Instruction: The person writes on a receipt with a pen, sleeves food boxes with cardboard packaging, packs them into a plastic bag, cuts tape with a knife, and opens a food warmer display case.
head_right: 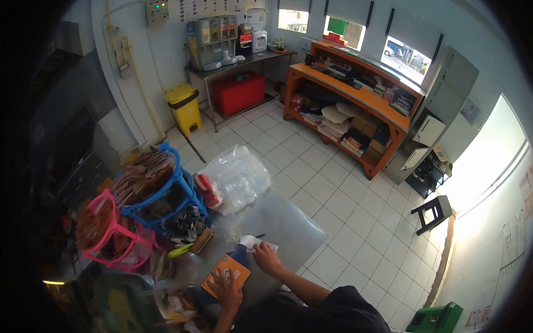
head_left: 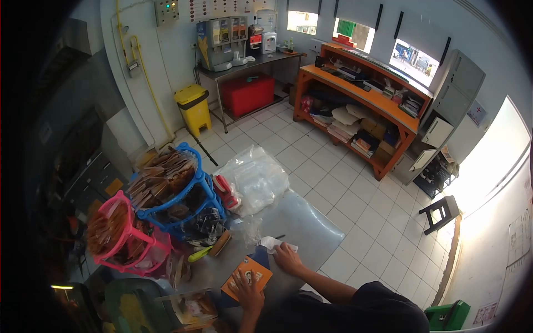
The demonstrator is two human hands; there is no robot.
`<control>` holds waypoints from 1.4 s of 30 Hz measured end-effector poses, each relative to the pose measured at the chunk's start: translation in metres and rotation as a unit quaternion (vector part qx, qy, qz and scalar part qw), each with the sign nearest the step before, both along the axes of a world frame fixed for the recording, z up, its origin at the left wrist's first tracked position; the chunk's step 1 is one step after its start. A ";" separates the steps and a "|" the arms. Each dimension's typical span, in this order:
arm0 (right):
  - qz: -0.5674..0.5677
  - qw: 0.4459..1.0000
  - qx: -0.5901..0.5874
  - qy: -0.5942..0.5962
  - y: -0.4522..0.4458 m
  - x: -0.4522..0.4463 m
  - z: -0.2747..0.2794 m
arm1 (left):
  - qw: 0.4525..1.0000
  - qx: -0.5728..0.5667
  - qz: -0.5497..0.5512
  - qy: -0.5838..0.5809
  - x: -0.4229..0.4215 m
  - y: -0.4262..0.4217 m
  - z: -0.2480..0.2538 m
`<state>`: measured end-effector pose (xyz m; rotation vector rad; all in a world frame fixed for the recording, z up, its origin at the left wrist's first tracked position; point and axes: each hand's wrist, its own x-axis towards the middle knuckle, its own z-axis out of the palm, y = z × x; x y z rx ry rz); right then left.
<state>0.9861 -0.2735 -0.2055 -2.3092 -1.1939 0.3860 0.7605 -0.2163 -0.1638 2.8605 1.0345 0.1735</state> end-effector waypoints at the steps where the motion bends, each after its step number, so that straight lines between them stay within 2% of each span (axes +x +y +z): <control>1: 0.002 1.000 0.014 0.005 0.005 0.006 0.002 | 1.000 0.012 -0.005 0.001 0.000 -0.001 -0.005; 2: -0.004 0.999 0.010 0.031 0.009 0.009 0.010 | 1.000 0.026 -0.008 0.002 -0.001 -0.001 -0.004; 4: -0.010 0.997 0.001 0.082 0.013 0.009 0.029 | 0.999 -0.033 -0.008 -0.006 -0.002 -0.003 0.012; 9: 0.104 0.980 0.139 0.092 0.011 -0.033 0.074 | 0.994 -0.107 -0.024 0.011 -0.009 -0.008 0.042; 11: 0.156 0.973 0.164 0.052 0.010 -0.036 0.073 | 0.987 -0.152 -0.028 0.048 -0.007 -0.002 0.052; 13: 0.217 0.964 0.156 -0.017 0.012 -0.039 0.070 | 0.982 -0.179 -0.040 0.031 -0.002 0.006 0.061; 14: 0.220 0.964 0.148 -0.011 0.012 -0.039 0.076 | 0.980 -0.195 -0.037 0.023 -0.002 0.005 0.064; 16: 0.240 0.962 0.130 0.006 0.015 -0.031 0.086 | 0.993 -0.115 -0.018 0.018 0.000 0.000 0.039; 18: 0.224 0.967 0.109 0.057 0.019 -0.030 0.060 | 0.999 -0.052 0.002 0.009 -0.004 -0.008 0.017; 19: 0.218 0.966 0.132 0.045 0.020 -0.031 0.065 | 1.000 -0.027 0.006 -0.004 -0.003 -0.011 0.017; 20: 0.233 0.966 0.108 0.036 0.018 -0.031 0.072 | 1.000 -0.025 0.011 0.002 -0.003 -0.015 0.024; 21: 0.235 0.967 0.097 0.035 0.016 -0.032 0.056 | 1.000 -0.023 0.013 0.008 -0.003 -0.018 0.030; 24: 0.206 0.977 0.029 0.035 0.009 -0.045 0.077 | 0.993 -0.105 0.036 -0.029 -0.011 -0.023 0.054; 27: 0.202 0.978 -0.026 0.036 -0.005 -0.052 0.053 | 0.986 -0.068 0.137 -0.063 -0.030 -0.033 0.015; 29: 0.191 0.979 -0.024 0.059 -0.009 -0.060 0.035 | 0.956 -0.065 0.251 -0.137 -0.021 -0.038 -0.006; 32: 0.129 0.953 -0.032 0.271 -0.004 -0.060 0.027 | 0.912 -0.087 0.344 -0.206 -0.009 -0.046 -0.001; 36: 0.098 0.949 -0.057 0.295 0.000 -0.062 0.023 | 0.853 -0.150 0.385 -0.319 -0.015 -0.048 0.005; 39: 0.095 0.940 -0.057 0.322 0.001 -0.062 0.026 | 0.825 -0.180 0.418 -0.335 -0.029 -0.047 -0.001; 42: 0.081 0.951 -0.063 0.292 -0.005 -0.065 0.033 | 0.740 -0.310 0.419 -0.425 -0.040 -0.048 -0.021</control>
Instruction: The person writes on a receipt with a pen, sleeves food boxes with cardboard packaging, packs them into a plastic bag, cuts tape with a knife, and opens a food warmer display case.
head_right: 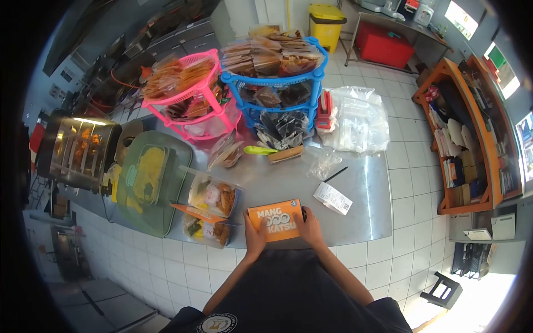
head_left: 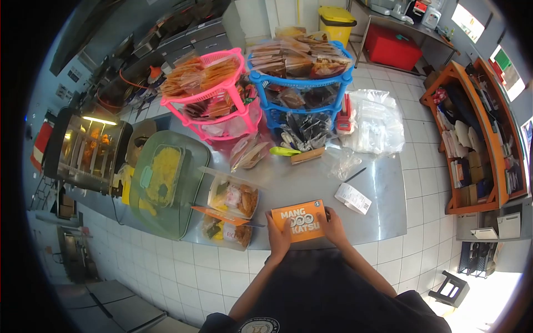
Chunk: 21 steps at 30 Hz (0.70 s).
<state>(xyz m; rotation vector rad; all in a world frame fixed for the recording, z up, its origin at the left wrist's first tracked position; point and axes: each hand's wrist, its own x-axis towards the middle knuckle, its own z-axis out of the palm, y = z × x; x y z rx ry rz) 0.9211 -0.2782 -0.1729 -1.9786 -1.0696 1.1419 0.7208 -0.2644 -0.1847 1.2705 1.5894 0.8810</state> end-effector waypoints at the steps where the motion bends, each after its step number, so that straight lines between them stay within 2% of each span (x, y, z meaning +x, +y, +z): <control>1: -0.001 1.000 0.022 -0.017 -0.004 -0.002 -0.008 | 1.000 0.002 -0.012 -0.013 -0.006 -0.002 -0.001; 3: 0.002 0.999 0.038 -0.015 -0.002 -0.005 -0.007 | 0.998 0.011 -0.044 -0.038 -0.017 -0.002 -0.001; 6: 0.020 0.999 0.038 0.033 0.003 0.009 0.000 | 0.983 -0.064 -0.068 -0.156 -0.025 0.011 0.013; 9: 0.059 0.998 -0.033 -0.008 0.012 0.025 0.032 | 0.958 -0.196 -0.119 -0.174 -0.045 0.025 0.027; 10: 0.055 0.995 -0.082 0.030 0.017 0.029 0.046 | 0.950 -0.216 -0.092 -0.206 -0.041 0.028 0.051; 12: 0.046 0.977 -0.181 0.106 0.026 0.037 0.068 | 0.949 -0.225 -0.078 -0.209 -0.041 0.031 0.083; 15: 0.025 0.972 -0.172 0.158 0.024 0.043 0.057 | 0.951 -0.217 -0.060 -0.212 -0.037 0.028 0.074; 18: 0.034 0.982 -0.147 0.114 0.017 0.036 0.057 | 0.964 -0.156 -0.064 -0.206 -0.037 0.012 0.061; 21: 0.046 0.996 -0.076 0.017 0.001 0.022 0.026 | 0.972 -0.099 -0.071 -0.201 -0.033 -0.001 0.053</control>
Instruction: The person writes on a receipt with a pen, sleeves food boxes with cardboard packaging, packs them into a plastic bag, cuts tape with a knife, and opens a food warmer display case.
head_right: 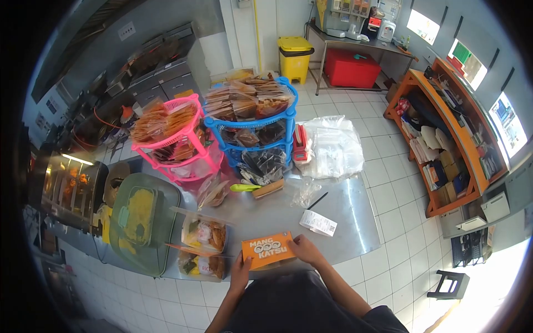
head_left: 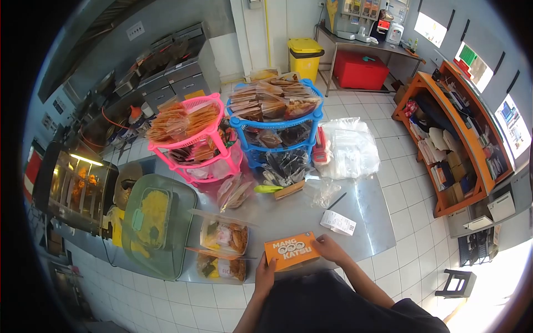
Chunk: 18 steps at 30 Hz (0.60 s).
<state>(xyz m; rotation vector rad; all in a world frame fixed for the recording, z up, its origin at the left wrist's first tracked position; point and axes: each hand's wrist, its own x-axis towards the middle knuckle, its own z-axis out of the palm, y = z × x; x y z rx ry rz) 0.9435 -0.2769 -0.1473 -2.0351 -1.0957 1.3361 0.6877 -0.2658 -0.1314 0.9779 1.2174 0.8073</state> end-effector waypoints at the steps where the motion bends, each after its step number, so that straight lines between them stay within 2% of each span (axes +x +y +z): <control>1: 0.009 0.999 0.003 -0.030 -0.001 -0.007 0.006 | 1.000 0.014 0.003 0.002 -0.002 -0.005 -0.002; 4: 0.037 0.990 0.023 -0.134 0.000 -0.020 0.023 | 0.999 0.047 -0.016 0.007 -0.006 -0.010 -0.019; 6: 0.046 0.974 0.044 -0.215 -0.001 -0.026 0.014 | 0.991 0.107 -0.047 0.067 -0.008 -0.007 -0.032; 9: 0.068 0.973 -0.006 -0.219 0.005 -0.031 0.030 | 0.981 0.145 -0.050 0.116 -0.009 -0.010 -0.038; 13: -0.035 0.982 0.063 -0.174 0.005 -0.034 0.026 | 0.987 0.117 -0.063 0.094 -0.015 -0.011 -0.038; 16: -0.050 0.990 0.079 -0.109 0.008 -0.030 0.024 | 0.989 0.100 -0.067 0.089 -0.018 -0.011 -0.047; 18: -0.021 0.987 0.074 -0.139 0.012 -0.025 0.018 | 0.989 0.091 -0.072 0.096 -0.017 -0.010 -0.048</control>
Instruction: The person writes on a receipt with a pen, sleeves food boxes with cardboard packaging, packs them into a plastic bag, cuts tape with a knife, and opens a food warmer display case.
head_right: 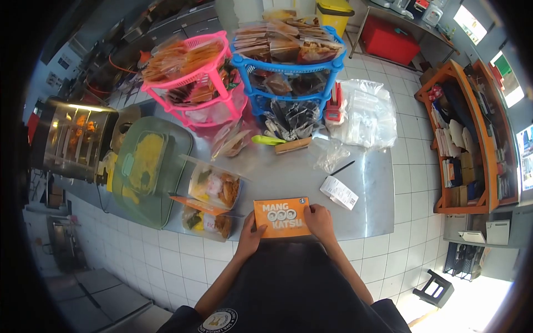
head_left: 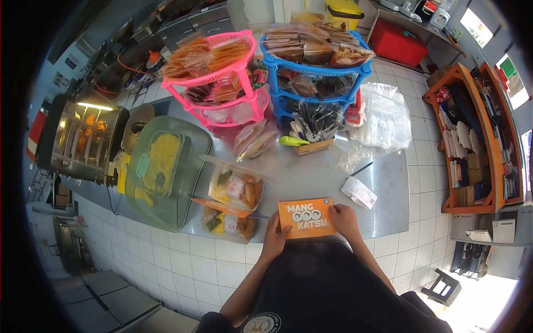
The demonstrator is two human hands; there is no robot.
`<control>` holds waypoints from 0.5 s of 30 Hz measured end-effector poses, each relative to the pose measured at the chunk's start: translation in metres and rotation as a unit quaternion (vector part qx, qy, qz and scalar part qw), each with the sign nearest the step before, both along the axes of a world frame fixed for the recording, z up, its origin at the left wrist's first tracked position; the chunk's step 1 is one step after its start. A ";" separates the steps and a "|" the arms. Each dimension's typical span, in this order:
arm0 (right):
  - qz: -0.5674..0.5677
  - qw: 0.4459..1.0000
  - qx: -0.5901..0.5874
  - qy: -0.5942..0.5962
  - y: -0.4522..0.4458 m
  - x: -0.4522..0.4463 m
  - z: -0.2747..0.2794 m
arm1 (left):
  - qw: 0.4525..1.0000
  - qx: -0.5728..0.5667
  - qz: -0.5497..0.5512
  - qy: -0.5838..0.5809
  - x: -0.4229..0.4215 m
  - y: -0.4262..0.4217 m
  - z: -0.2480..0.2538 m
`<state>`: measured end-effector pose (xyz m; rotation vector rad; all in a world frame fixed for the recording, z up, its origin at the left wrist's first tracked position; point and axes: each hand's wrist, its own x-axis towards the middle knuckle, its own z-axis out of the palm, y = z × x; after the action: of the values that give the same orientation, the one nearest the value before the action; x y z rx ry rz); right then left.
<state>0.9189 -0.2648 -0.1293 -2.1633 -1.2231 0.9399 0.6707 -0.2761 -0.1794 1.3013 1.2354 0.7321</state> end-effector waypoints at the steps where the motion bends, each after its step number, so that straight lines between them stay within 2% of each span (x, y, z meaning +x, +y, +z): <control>1: 0.014 1.000 -0.007 -0.015 0.002 0.001 -0.002 | 1.000 -0.004 -0.003 0.008 -0.001 0.002 0.003; 2: 0.027 0.999 -0.017 -0.028 0.000 0.000 -0.005 | 1.000 -0.010 -0.007 0.016 -0.002 0.001 0.005; 5: 0.026 0.994 0.059 -0.086 -0.011 -0.012 -0.034 | 0.995 0.053 -0.042 0.070 -0.006 0.004 0.002; 8: 0.055 0.995 0.031 -0.078 -0.015 -0.007 -0.041 | 0.996 0.051 -0.045 0.053 -0.005 0.004 -0.009; 11: 0.067 0.997 0.018 -0.037 -0.010 -0.005 -0.034 | 0.983 0.107 -0.037 0.141 -0.001 0.002 -0.009; 12: 0.117 0.984 0.102 -0.090 -0.011 -0.003 -0.035 | 0.963 0.181 -0.067 0.190 -0.002 0.000 -0.008; 14: 0.217 0.919 0.268 -0.190 -0.012 0.004 -0.036 | 0.896 0.319 -0.122 0.283 0.000 0.009 0.013; 15: 0.286 0.905 0.238 -0.206 -0.018 0.005 -0.036 | 0.873 0.343 -0.183 0.296 -0.001 0.016 0.014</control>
<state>0.9237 -0.2824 -0.1649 -1.6670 -2.1129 0.3065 0.6693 -0.2602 -0.1655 2.4110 1.1660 0.5142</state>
